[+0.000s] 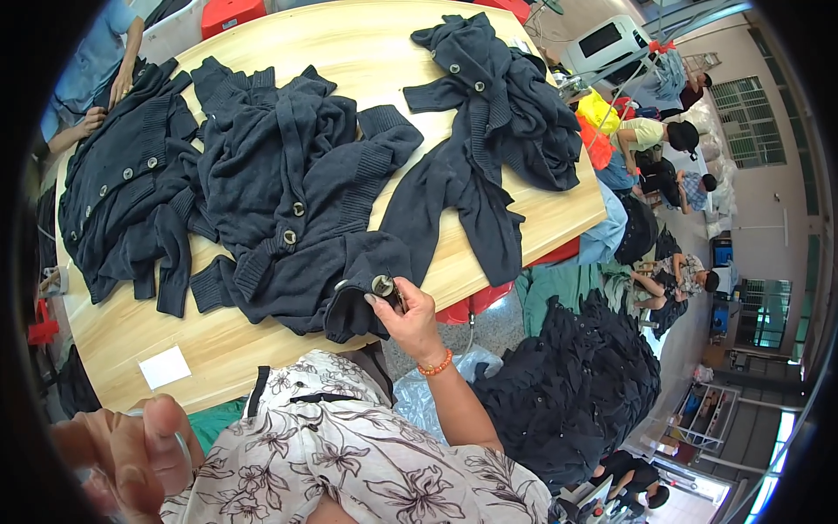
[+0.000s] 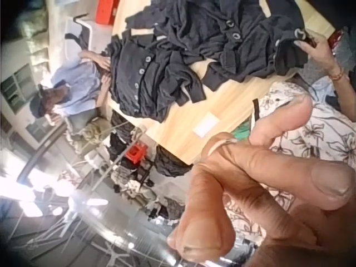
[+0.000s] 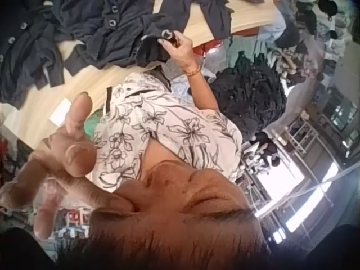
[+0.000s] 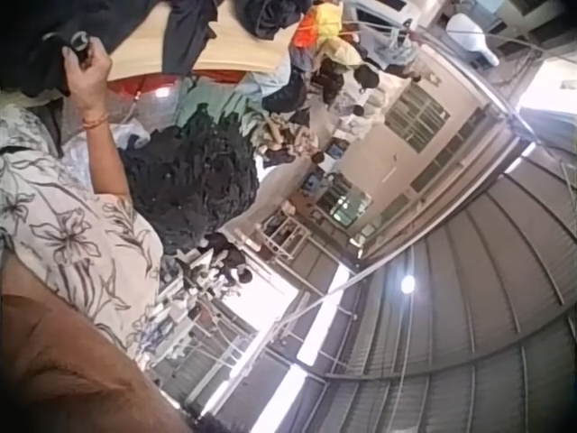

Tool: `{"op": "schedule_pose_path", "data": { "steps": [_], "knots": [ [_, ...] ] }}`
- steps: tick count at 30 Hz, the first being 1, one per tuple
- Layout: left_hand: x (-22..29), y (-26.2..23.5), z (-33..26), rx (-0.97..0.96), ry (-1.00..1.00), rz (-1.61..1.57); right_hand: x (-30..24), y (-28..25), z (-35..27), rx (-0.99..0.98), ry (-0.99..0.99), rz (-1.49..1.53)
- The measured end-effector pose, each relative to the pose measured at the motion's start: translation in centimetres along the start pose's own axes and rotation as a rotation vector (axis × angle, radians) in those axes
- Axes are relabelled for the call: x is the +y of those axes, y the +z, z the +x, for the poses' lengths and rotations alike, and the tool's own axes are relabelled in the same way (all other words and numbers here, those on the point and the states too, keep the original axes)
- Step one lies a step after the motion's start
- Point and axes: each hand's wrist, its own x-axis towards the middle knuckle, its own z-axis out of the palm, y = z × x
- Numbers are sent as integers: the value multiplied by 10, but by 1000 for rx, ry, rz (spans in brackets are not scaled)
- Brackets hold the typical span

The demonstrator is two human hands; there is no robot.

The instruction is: Trim loose threads from black garments using scissors on a work table.

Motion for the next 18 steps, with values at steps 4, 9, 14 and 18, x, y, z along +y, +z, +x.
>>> {"op": "schedule_pose_path", "data": {
  "steps": [4,9,14,18],
  "knots": [
    [-7,-24,-45,-14,-6,3,-2,3,1,11,4,25],
    [-33,5,-56,31,544,-473,1,3,2,13,-17,-8],
    [-36,10,-56,-248,551,-1248,2,4,1,27,4,13],
    [-34,15,-55,-473,512,-1866,10,2,1,21,-19,20]
  ]
}}
